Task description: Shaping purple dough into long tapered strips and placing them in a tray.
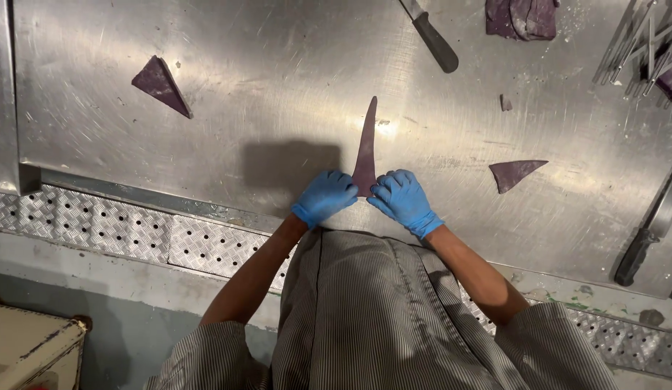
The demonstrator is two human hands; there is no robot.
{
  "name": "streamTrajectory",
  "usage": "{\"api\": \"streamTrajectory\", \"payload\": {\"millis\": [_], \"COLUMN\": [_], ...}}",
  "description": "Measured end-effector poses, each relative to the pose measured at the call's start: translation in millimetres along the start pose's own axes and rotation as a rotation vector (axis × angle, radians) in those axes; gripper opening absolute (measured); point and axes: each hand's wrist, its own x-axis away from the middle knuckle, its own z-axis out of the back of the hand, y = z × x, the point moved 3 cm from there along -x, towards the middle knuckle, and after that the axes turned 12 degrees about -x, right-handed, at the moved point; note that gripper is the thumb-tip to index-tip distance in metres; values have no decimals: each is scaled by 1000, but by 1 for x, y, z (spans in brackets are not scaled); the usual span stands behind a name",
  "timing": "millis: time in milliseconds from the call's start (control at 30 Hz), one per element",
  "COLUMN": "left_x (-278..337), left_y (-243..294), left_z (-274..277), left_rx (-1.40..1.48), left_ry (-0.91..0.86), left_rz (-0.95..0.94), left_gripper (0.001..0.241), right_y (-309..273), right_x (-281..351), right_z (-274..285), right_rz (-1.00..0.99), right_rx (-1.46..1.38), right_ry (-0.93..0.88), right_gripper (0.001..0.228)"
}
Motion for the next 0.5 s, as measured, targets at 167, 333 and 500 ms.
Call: {"api": "streamTrajectory", "payload": {"millis": [167, 333, 500], "left_x": [-18, -26, -25], "left_y": [-6, -10, -10], "left_z": [8, 36, 20], "left_rx": [15, 200, 240], "left_ry": [-142, -97, 5], "left_rz": [-79, 165, 264], "left_gripper": [23, 24, 33], "right_y": [6, 5, 11], "right_x": [-10, -24, -25], "right_z": [4, 11, 5], "right_rz": [-62, -244, -331], "right_rx": [-188, -293, -322], "right_ry": [2, 42, 78], "right_gripper": [25, 26, 31]}}
